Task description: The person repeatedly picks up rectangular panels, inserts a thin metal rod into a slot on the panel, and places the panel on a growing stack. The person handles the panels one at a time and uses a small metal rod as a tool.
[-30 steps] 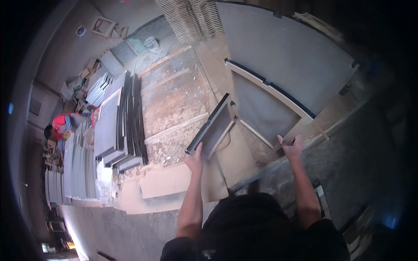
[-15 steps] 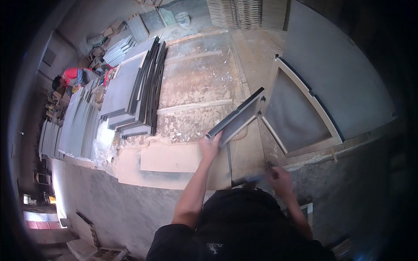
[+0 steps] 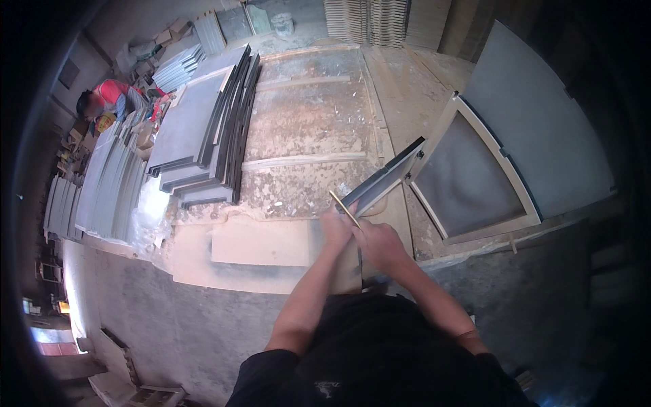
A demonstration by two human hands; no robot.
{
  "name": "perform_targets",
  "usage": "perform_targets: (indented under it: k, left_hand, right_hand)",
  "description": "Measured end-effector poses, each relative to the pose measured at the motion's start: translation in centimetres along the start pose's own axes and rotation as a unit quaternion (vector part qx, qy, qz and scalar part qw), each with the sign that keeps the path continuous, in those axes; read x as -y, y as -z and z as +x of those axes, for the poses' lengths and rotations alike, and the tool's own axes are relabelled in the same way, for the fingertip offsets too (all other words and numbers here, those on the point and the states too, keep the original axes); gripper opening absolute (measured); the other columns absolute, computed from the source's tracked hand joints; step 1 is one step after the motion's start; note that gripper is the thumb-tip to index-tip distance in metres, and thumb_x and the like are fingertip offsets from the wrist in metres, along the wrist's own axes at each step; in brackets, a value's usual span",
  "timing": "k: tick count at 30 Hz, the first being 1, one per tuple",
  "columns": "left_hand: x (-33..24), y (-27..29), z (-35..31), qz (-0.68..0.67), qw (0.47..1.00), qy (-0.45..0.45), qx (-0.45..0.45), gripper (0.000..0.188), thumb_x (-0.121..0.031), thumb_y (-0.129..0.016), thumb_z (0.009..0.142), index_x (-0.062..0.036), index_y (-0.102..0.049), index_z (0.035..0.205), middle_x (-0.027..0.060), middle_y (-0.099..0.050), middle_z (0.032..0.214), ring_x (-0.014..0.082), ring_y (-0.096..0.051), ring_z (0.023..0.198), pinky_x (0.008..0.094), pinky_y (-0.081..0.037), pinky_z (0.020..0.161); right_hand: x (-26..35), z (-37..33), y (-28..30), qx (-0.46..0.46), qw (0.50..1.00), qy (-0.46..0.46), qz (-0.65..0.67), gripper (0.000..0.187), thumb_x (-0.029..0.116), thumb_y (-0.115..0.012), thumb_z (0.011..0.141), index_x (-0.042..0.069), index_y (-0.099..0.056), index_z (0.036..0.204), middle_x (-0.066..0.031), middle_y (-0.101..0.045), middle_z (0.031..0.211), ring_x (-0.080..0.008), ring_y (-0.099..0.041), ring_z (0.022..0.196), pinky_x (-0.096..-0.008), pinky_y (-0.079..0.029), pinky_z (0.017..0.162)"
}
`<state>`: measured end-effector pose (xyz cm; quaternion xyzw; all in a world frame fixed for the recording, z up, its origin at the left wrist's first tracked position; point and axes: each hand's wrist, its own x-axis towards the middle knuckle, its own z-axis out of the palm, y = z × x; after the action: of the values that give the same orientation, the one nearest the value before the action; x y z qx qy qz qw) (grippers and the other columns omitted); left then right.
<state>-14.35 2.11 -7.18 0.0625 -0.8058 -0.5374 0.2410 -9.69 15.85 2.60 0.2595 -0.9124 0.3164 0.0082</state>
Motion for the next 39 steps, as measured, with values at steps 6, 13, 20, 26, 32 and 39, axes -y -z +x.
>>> perform_targets:
  k: [6, 13, 20, 26, 32, 39]
  left_hand:
    - [-0.1, 0.2, -0.1, -0.026, 1.0, 0.015, 0.001, 0.024, -0.021, -0.083, 0.086, -0.0006, -0.075, 0.095, 0.0168, -0.073, 0.076, 0.0255, -0.066, 0.064, 0.0386, -0.053, 0.063]
    - [1.6, -0.2, 0.0, -0.016, 1.0, -0.014, 0.0, 0.024, -0.019, -0.084, 0.084, -0.0012, -0.072, 0.096, 0.0191, -0.071, 0.076, 0.0349, -0.071, 0.068, 0.041, -0.054, 0.063]
    - [1.0, -0.3, -0.2, -0.019, 1.0, 0.023, 0.008, 0.026, -0.017, -0.084, 0.084, -0.0017, -0.071, 0.1, 0.0188, -0.072, 0.08, 0.0314, -0.073, 0.073, 0.0403, -0.055, 0.067]
    - [-3.8, 1.8, 1.1, -0.011, 1.0, -0.007, 0.018, 0.041, -0.021, -0.085, 0.084, -0.0009, -0.067, 0.116, 0.0138, -0.075, 0.103, 0.0211, -0.072, 0.088, 0.036, -0.056, 0.077]
    - [-11.2, 3.2, 5.2, 0.262, 0.942, -0.149, 0.147, 0.042, -0.034, -0.081, 0.085, -0.0005, -0.067, 0.107, 0.0228, -0.072, 0.094, 0.0371, -0.073, 0.086, 0.0458, -0.057, 0.075]
    - [-10.7, -1.0, 6.8, 0.376, 0.885, -0.146, 0.235, 0.039, -0.038, -0.066, 0.096, 0.0008, -0.068, 0.092, 0.0238, -0.071, 0.076, 0.0381, -0.072, 0.072, 0.0475, -0.058, 0.067]
  right_hand:
    - [0.4, 1.1, -0.6, 0.045, 0.997, -0.039, -0.038, 0.024, 0.022, -0.054, 0.1, 0.001, -0.063, 0.096, -0.0266, -0.065, 0.074, -0.0492, -0.064, 0.069, -0.0568, -0.052, 0.065]
    - [1.1, 0.6, 0.3, 0.035, 0.996, -0.073, -0.036, 0.026, 0.024, -0.055, 0.1, 0.001, -0.062, 0.091, -0.0278, -0.065, 0.074, -0.0488, -0.065, 0.069, -0.0583, -0.052, 0.066]
    - [0.1, -0.4, 1.1, 0.019, 0.999, -0.047, -0.021, 0.019, 0.02, -0.057, 0.099, 0.002, -0.064, 0.098, -0.0226, -0.068, 0.074, -0.0439, -0.068, 0.07, -0.0538, -0.053, 0.064]
    - [-2.7, -1.3, 6.4, -0.166, 0.971, -0.144, 0.092, 0.029, 0.019, -0.057, 0.101, 0.004, -0.064, 0.125, -0.0215, -0.07, 0.082, -0.045, -0.068, 0.078, -0.0475, -0.055, 0.069]
    - [-4.7, -1.1, 7.6, -0.21, 0.974, -0.085, 0.002, 0.042, 0.012, -0.06, 0.098, 0.009, -0.056, 0.14, -0.0233, -0.069, 0.112, -0.0425, -0.068, 0.097, -0.044, -0.056, 0.078]
    - [-6.4, -0.1, 7.4, -0.089, 0.989, -0.078, -0.086, 0.047, 0.014, -0.061, 0.097, 0.018, -0.056, 0.143, -0.0193, -0.068, 0.092, -0.0418, -0.067, 0.079, -0.0505, -0.055, 0.068]
